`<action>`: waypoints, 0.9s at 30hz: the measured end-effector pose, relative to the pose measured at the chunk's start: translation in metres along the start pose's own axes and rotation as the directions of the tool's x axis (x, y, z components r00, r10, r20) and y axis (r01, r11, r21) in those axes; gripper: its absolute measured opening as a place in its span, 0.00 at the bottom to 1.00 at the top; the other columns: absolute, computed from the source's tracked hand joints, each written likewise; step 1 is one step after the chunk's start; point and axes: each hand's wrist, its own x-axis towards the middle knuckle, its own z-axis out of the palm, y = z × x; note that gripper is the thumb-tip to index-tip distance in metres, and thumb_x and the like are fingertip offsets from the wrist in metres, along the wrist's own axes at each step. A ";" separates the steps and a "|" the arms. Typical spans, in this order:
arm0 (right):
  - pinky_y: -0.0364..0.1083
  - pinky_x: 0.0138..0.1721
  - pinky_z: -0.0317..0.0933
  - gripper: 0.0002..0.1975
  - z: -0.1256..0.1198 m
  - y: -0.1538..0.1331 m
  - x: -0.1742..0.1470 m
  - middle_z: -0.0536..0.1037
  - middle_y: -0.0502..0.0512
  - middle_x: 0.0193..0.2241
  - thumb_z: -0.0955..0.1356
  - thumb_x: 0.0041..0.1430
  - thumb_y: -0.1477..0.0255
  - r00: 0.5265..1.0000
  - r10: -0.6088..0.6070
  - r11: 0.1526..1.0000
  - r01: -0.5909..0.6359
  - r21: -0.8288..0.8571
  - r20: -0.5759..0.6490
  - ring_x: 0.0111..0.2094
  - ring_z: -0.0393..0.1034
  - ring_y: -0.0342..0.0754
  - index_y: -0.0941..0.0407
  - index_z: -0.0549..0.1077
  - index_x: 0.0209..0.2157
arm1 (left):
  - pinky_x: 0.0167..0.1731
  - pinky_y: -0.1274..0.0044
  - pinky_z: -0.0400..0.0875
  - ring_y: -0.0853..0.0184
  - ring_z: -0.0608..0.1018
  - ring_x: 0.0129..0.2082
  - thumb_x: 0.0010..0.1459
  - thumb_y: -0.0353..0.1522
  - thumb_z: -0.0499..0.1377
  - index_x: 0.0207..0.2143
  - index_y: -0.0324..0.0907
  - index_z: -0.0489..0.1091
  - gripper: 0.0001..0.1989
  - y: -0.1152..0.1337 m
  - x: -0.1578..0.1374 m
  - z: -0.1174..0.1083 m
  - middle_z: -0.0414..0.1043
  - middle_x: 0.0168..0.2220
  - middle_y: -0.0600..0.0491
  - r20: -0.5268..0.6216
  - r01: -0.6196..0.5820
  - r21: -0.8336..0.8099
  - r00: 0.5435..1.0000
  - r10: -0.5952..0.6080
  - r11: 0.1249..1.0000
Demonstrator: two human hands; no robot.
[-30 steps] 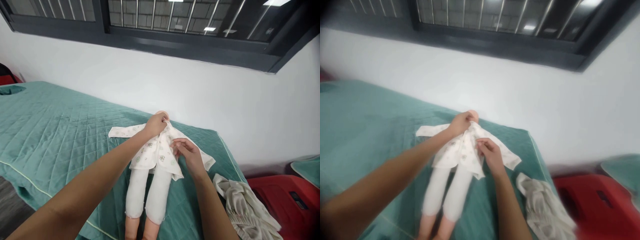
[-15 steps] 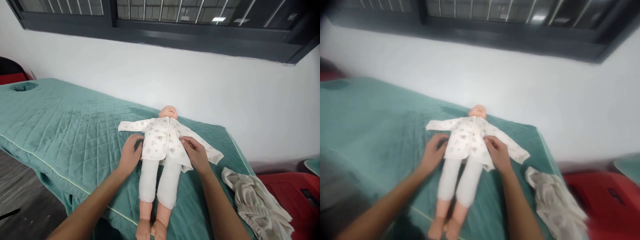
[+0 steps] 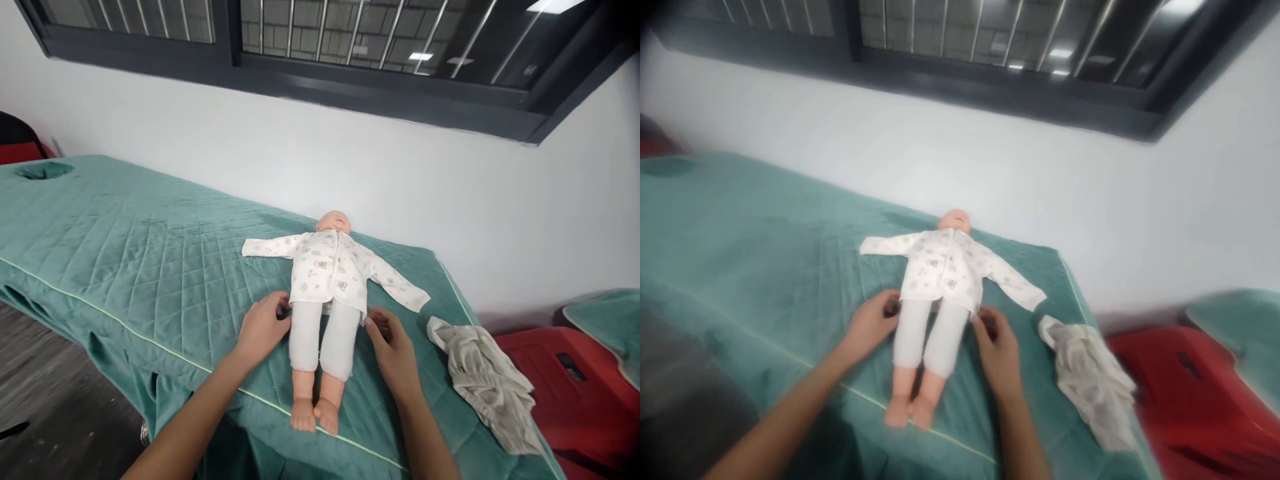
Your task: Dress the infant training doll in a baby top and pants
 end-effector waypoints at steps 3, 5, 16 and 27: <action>0.50 0.44 0.64 0.19 0.003 -0.006 -0.005 0.78 0.58 0.44 0.68 0.58 0.59 1.000 -0.030 0.989 0.030 -0.145 0.005 0.43 0.71 0.53 0.55 0.73 0.47 | 0.33 0.75 0.60 0.64 0.76 0.37 0.57 0.33 0.58 0.39 0.47 0.71 0.07 0.003 0.007 0.003 0.77 0.38 0.56 -0.023 -0.019 0.121 1.000 0.022 0.992; 0.50 0.42 0.63 0.18 0.004 -0.007 -0.004 0.78 0.57 0.42 0.68 0.58 0.60 0.999 -0.035 0.974 0.039 -0.223 0.024 0.40 0.71 0.52 0.55 0.73 0.46 | 0.30 0.76 0.57 0.64 0.76 0.35 0.59 0.34 0.56 0.33 0.46 0.70 0.04 0.004 0.010 0.006 0.76 0.36 0.56 -0.051 -0.035 0.205 0.998 0.046 0.978; 0.46 0.35 0.61 0.12 -0.001 -0.005 -0.009 0.77 0.51 0.30 0.66 0.58 0.62 0.991 0.056 0.973 -0.081 -0.217 -0.118 0.30 0.69 0.47 0.54 0.72 0.38 | 0.32 0.76 0.61 0.67 0.71 0.31 0.62 0.36 0.53 0.32 0.44 0.67 0.08 -0.009 0.001 0.013 0.70 0.30 0.56 -0.228 -0.034 0.050 0.973 0.045 0.998; 0.49 0.36 0.62 0.13 -0.002 0.000 -0.008 0.78 0.53 0.32 0.66 0.57 0.62 0.988 0.069 0.976 -0.095 -0.195 -0.139 0.32 0.70 0.51 0.54 0.72 0.40 | 0.42 0.69 0.65 0.59 0.70 0.40 0.58 0.28 0.55 0.28 0.44 0.65 0.06 -0.011 0.001 0.015 0.71 0.35 0.50 -0.232 -0.189 0.312 0.935 0.268 0.931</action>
